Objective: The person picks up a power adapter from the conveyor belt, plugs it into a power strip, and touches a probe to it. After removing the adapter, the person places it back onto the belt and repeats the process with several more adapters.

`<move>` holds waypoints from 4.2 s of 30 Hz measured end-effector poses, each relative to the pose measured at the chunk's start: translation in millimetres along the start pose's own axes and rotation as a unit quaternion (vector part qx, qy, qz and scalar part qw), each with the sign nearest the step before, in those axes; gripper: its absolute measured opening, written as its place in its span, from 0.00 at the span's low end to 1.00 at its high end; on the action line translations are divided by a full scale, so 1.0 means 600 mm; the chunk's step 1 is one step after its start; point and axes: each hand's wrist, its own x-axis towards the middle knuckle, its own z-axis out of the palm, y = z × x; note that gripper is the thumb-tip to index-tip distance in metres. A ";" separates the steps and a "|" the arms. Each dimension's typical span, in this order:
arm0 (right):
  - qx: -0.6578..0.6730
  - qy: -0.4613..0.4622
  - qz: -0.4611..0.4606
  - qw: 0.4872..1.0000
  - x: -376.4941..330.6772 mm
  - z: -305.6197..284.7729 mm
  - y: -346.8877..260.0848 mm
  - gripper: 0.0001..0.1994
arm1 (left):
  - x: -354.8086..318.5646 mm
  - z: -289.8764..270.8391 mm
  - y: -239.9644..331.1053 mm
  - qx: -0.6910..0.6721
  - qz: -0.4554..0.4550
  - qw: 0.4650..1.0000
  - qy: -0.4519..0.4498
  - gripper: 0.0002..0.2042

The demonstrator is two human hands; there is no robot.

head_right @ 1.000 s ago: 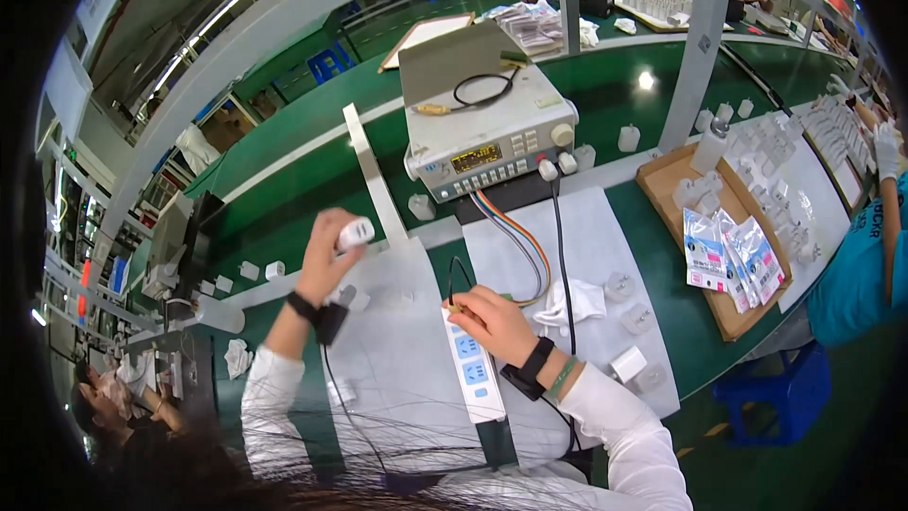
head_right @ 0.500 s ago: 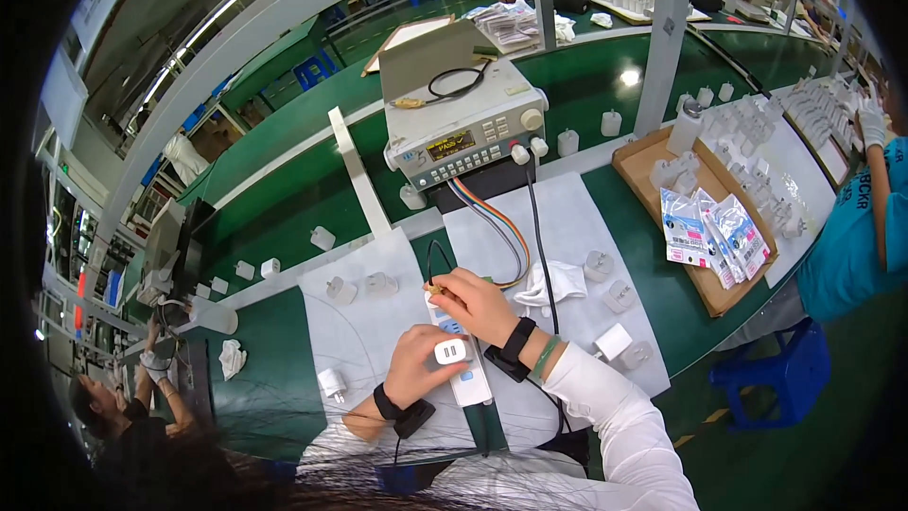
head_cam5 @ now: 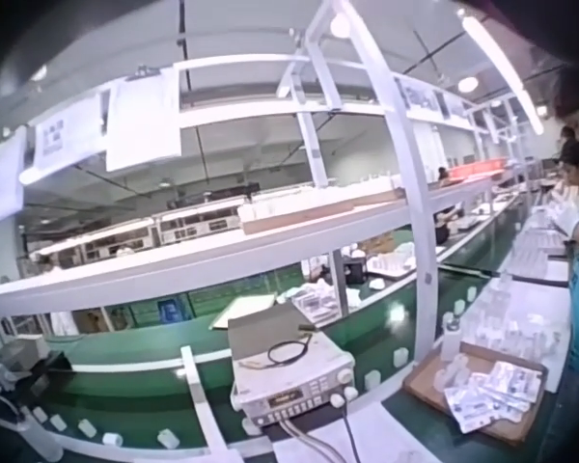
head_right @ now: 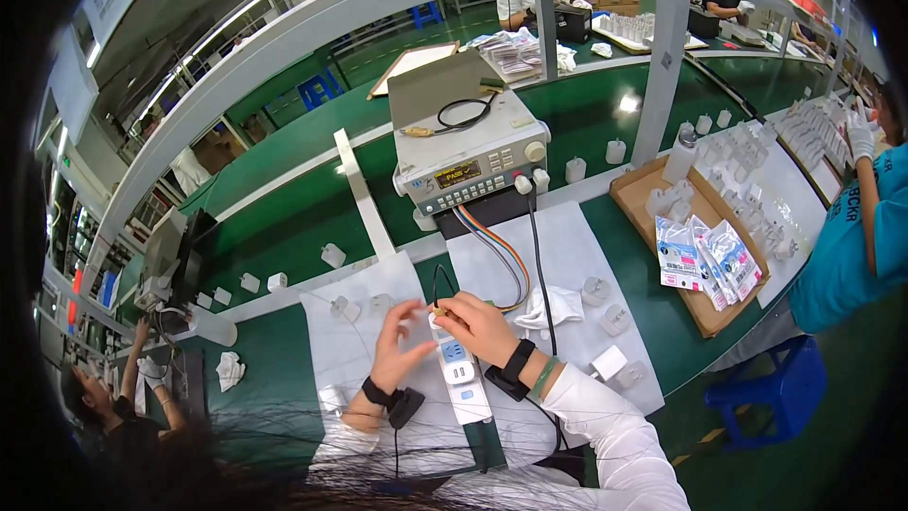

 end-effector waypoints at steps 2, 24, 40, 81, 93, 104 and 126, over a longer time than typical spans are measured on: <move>0.000 0.009 -0.020 1.000 0.002 -0.001 -0.001 0.10 | 0.019 0.026 -0.008 0.052 0.042 0.998 0.005 0.25; -0.043 -0.071 0.056 0.995 -0.092 -0.034 -0.085 0.10 | 0.054 0.005 0.024 -0.004 0.121 0.990 0.072 0.22; 0.005 -0.128 0.053 0.990 -0.095 -0.040 -0.068 0.13 | 0.395 -0.130 -0.018 0.625 0.207 0.744 -0.119 0.13; -0.010 -0.101 0.052 0.993 -0.103 -0.031 -0.061 0.12 | 0.015 -0.010 0.049 0.097 0.183 0.977 -0.052 0.24; -0.015 -0.010 0.027 0.999 -0.006 -0.041 -0.075 0.08 | -0.044 0.032 0.015 0.052 0.156 0.975 -0.148 0.21; -0.003 -0.019 0.078 0.997 0.015 -0.001 -0.030 0.09 | -0.037 0.017 0.015 -0.017 0.130 0.986 -0.104 0.23; 0.012 -0.028 0.070 0.997 0.003 -0.014 -0.014 0.11 | 0.322 -0.291 0.028 0.537 -0.080 0.837 -0.068 0.11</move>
